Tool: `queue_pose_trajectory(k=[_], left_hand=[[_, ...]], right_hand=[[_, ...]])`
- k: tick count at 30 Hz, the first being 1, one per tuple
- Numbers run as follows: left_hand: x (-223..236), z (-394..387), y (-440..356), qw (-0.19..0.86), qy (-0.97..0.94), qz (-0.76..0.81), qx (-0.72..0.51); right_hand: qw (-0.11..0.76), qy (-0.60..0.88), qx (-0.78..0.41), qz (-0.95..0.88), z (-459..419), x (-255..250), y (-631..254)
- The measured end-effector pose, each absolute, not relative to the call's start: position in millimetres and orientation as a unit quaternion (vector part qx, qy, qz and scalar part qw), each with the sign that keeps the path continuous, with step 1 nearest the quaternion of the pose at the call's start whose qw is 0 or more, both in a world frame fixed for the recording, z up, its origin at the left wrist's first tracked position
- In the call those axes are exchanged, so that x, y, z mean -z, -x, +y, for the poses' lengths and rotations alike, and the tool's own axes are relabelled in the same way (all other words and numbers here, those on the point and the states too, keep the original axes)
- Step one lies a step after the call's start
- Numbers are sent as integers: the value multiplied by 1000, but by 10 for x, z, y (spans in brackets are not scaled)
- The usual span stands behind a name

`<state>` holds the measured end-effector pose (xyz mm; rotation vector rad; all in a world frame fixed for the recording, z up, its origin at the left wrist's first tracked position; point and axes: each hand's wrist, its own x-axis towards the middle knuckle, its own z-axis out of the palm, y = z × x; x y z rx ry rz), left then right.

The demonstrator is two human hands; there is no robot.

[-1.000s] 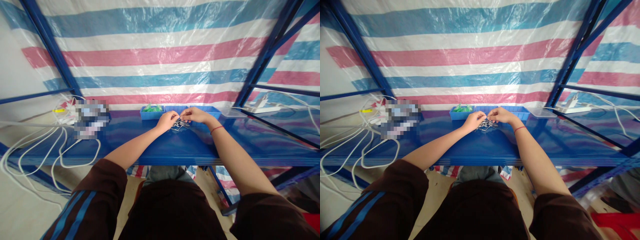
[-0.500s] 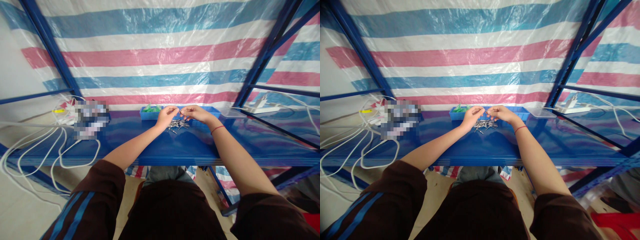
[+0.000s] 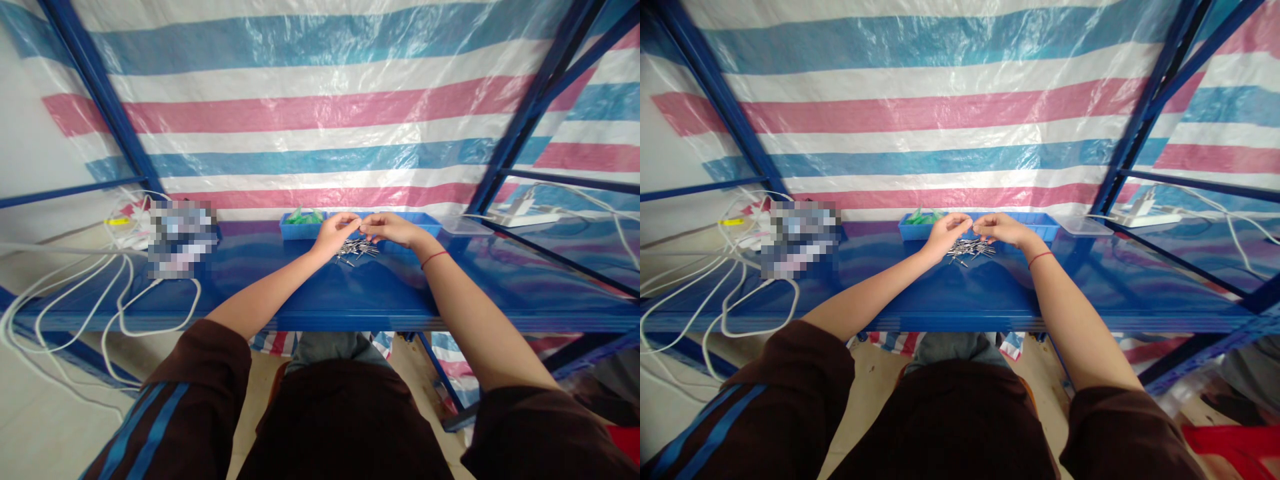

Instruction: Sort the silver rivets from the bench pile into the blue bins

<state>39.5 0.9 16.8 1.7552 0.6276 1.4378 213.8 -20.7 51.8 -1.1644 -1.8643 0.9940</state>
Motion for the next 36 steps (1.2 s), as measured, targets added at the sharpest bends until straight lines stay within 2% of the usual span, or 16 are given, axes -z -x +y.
queue_pose_trajectory(k=[9, 13, 18, 21, 24, 26, 31, 36], left_hand=[[-207, -28, -363, 401, -673, 278, -556], [-200, -18, -358, 404, -681, 296, -534], [-136, 50, -354, 335, -733, 319, -499], [-102, 56, -318, 214, -802, 332, -449], [-89, 10, -276, 79, -875, 332, -344], [-83, -27, -261, 29, -899, 337, -280], [-53, -47, -260, 17, -920, 350, -175], [-67, -21, -260, 27, -921, 359, -147]], right_hand=[[448, 425, -371, -693, -215, -567, -2124], [461, 428, -373, -682, -272, -599, -2097], [465, 456, -356, -670, -222, -571, -2125], [529, 507, -255, -631, -100, -543, -2232], [587, 578, -68, -562, 24, -513, -2404], [595, 616, 27, -515, 82, -477, -2530], [522, 697, 113, -478, 148, -350, -2740], [490, 678, 132, -533, 128, -377, -2637]])
